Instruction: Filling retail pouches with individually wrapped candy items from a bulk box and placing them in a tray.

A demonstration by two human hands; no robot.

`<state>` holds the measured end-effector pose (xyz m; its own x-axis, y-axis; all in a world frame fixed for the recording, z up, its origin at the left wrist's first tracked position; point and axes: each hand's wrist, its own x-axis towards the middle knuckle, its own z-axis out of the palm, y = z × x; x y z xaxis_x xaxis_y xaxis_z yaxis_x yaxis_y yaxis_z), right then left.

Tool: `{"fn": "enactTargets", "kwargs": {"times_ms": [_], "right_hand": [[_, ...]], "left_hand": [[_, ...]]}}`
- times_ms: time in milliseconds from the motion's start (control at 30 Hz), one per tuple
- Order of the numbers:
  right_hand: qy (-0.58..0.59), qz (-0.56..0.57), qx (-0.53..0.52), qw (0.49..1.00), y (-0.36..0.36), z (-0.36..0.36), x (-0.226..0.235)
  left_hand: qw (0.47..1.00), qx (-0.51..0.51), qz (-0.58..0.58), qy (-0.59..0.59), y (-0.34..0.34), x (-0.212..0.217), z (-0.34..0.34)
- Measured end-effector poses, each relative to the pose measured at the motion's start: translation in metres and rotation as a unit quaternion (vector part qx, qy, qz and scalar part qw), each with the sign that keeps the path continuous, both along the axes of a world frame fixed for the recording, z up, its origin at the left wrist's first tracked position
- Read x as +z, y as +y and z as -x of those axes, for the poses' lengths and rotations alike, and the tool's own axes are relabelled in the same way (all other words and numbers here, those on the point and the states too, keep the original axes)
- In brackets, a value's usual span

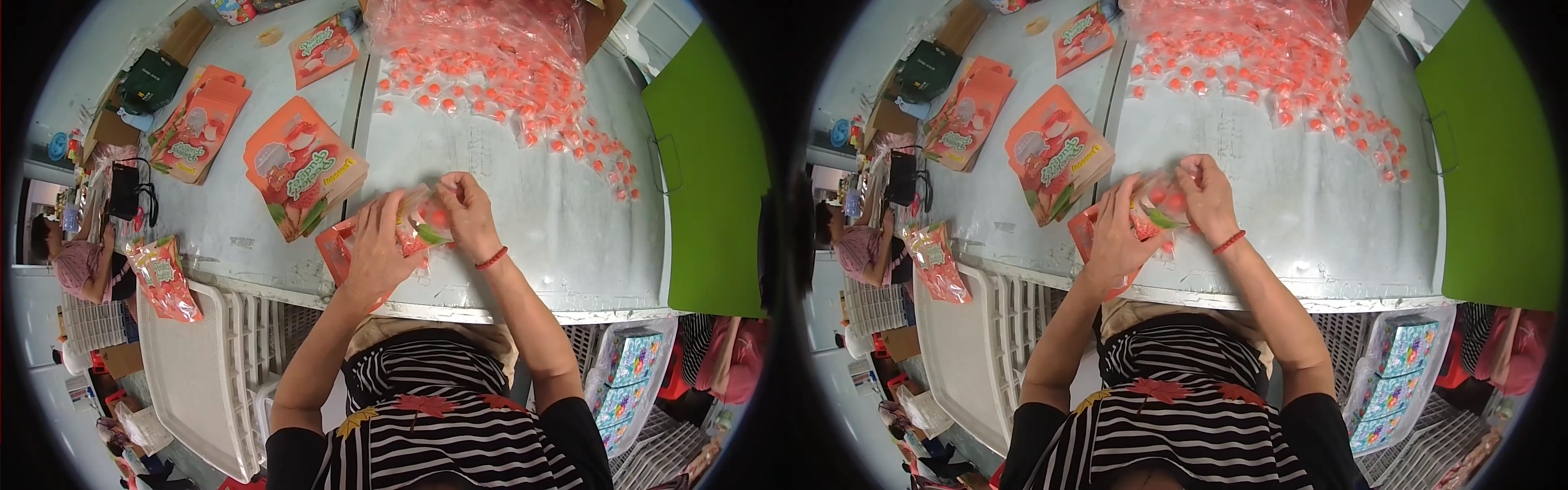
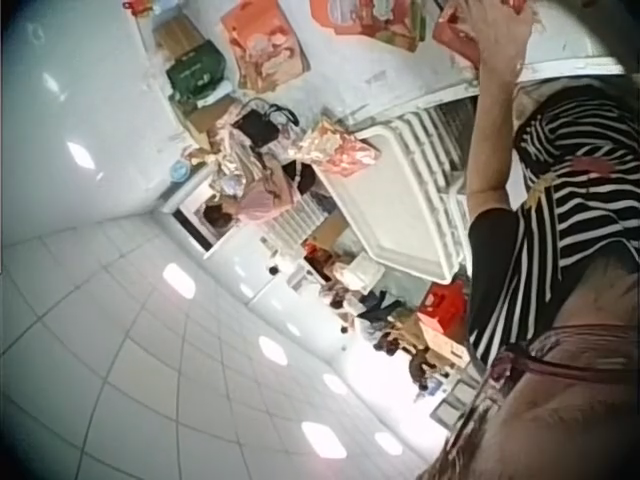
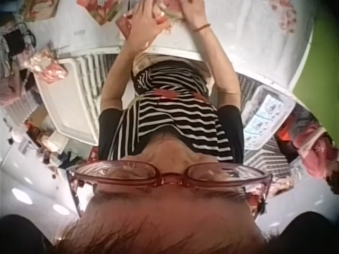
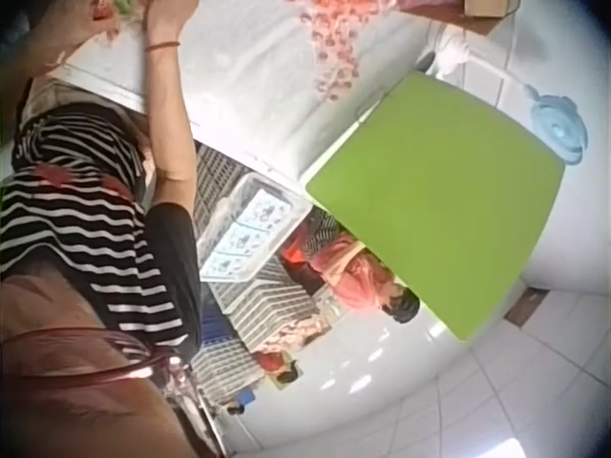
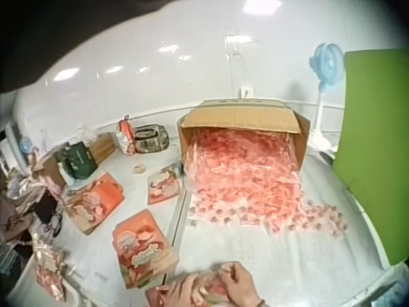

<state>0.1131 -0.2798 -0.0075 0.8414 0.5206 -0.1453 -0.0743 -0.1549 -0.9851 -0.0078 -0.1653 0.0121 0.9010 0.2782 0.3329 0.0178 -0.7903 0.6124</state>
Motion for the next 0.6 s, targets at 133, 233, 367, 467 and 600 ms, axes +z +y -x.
{"fn": "enactTargets", "kwargs": {"times_ms": [133, 233, 367, 467, 600], "right_hand": [[-0.13, -0.009, 0.001, 0.991, -0.001, 0.021, 0.018], [-0.283, -0.037, 0.0, 0.959, 0.002, 0.041, 0.03], [-0.249, 0.048, 0.072, 0.965, 0.001, 0.05, 0.054], [-0.256, 0.049, 0.099, 0.96, 0.002, 0.045, 0.061], [-0.033, -0.106, 0.119, 0.987, -0.015, 0.021, 0.08]], "left_hand": [[1.0, 0.004, -0.012, -0.011, -0.001, -0.001, -0.004], [1.0, 0.016, -0.008, -0.018, -0.002, -0.001, -0.004], [0.996, 0.012, -0.043, -0.077, 0.004, -0.009, -0.008], [0.995, 0.013, -0.045, -0.086, 0.007, -0.01, -0.006], [0.993, 0.022, 0.084, -0.079, 0.018, 0.005, 0.009]]}}
